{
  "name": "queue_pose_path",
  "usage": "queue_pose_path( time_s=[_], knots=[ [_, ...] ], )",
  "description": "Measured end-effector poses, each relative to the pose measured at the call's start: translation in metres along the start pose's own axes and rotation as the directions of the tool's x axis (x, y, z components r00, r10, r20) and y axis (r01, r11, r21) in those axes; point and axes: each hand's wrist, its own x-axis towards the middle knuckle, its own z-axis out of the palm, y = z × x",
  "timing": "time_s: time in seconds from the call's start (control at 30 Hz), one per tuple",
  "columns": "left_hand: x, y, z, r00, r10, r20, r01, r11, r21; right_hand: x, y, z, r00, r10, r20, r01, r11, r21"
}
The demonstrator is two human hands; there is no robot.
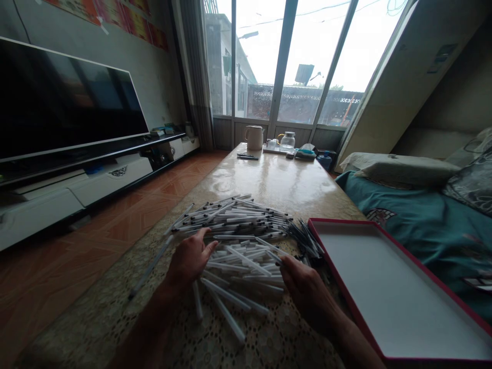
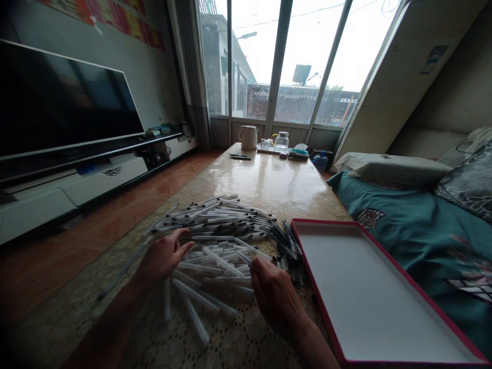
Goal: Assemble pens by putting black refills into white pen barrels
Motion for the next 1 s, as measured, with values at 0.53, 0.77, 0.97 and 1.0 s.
queue_pose_path(
  time_s=[0.53, 0.77, 0.97, 1.0],
  knots=[
    [-0.06, 0.08, 0.054, 0.887, -0.004, 0.463, 0.447, 0.265, -0.854, -0.005, -0.011, 0.007, 0.999, 0.02, 0.037, -0.024, 0.993, 0.118],
    [-0.051, 0.064, 0.042, 0.893, -0.24, 0.381, 0.4, 0.035, -0.916, -0.003, 0.003, 0.006, 0.976, 0.215, -0.029, -0.185, 0.893, 0.41],
    [-0.05, 0.055, 0.047, 0.879, -0.233, 0.415, 0.429, 0.007, -0.903, -0.003, 0.011, 0.013, 0.981, 0.19, 0.023, -0.182, 0.886, 0.427],
    [-0.05, 0.056, 0.047, 0.88, -0.231, 0.415, 0.428, 0.01, -0.904, -0.003, 0.011, 0.014, 0.983, 0.181, 0.025, -0.174, 0.885, 0.432]
  ],
)
